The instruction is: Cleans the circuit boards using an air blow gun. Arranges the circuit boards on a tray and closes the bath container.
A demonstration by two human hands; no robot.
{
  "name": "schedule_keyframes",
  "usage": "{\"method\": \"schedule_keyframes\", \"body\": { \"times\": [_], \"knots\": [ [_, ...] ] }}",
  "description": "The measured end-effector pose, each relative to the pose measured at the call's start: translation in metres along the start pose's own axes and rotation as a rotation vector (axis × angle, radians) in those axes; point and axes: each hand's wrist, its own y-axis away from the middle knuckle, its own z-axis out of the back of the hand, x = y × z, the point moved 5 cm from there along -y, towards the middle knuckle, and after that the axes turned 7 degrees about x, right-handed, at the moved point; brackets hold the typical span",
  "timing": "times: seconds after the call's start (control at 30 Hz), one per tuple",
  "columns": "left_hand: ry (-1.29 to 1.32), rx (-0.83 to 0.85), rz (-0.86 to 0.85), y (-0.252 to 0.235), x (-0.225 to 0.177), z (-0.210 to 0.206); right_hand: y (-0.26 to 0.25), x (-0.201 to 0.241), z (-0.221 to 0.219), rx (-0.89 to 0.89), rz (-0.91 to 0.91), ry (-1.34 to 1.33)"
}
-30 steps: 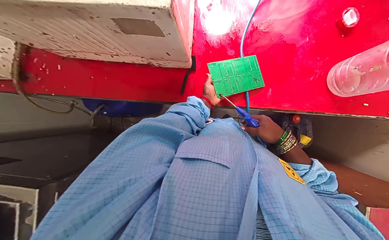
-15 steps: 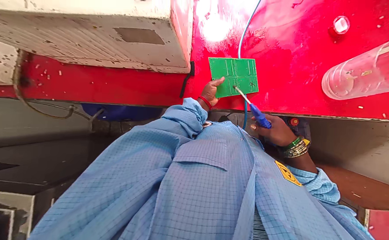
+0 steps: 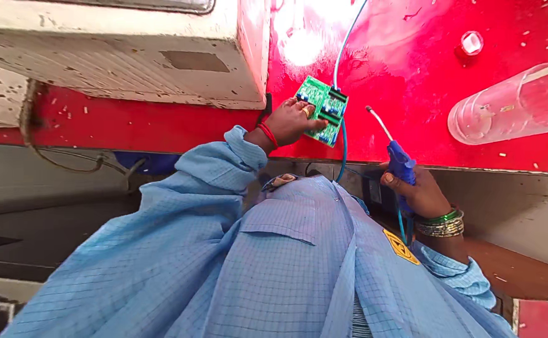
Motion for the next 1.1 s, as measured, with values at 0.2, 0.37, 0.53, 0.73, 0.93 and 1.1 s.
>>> {"method": "schedule_keyframes", "body": {
  "times": [0.2, 0.37, 0.53, 0.73, 0.93, 1.1],
  "knots": [
    [0.172, -0.432, 0.281, 0.024, 0.028, -0.029, -0.015, -0.013, -0.027, 0.116, -0.092, -0.001],
    [0.645, -0.731, 0.761, 0.042, 0.045, -0.06, -0.034, -0.015, -0.037, 0.133, -0.141, -0.017],
    [1.156, -0.872, 0.735, 0.035, 0.043, -0.095, -0.049, -0.011, -0.042, 0.131, -0.114, -0.055],
    [1.814, -1.073, 0.471, 0.036, 0.034, -0.107, -0.058, -0.017, -0.041, 0.11, -0.134, -0.065],
    [1.999, -1.025, 0.636, 0.031, 0.028, -0.113, -0.062, -0.019, -0.041, 0.091, -0.158, -0.085],
    [1.846, -0.972, 0.798, 0.019, 0.032, -0.115, -0.067, -0.02, -0.043, 0.092, -0.184, -0.082]
  ]
}}
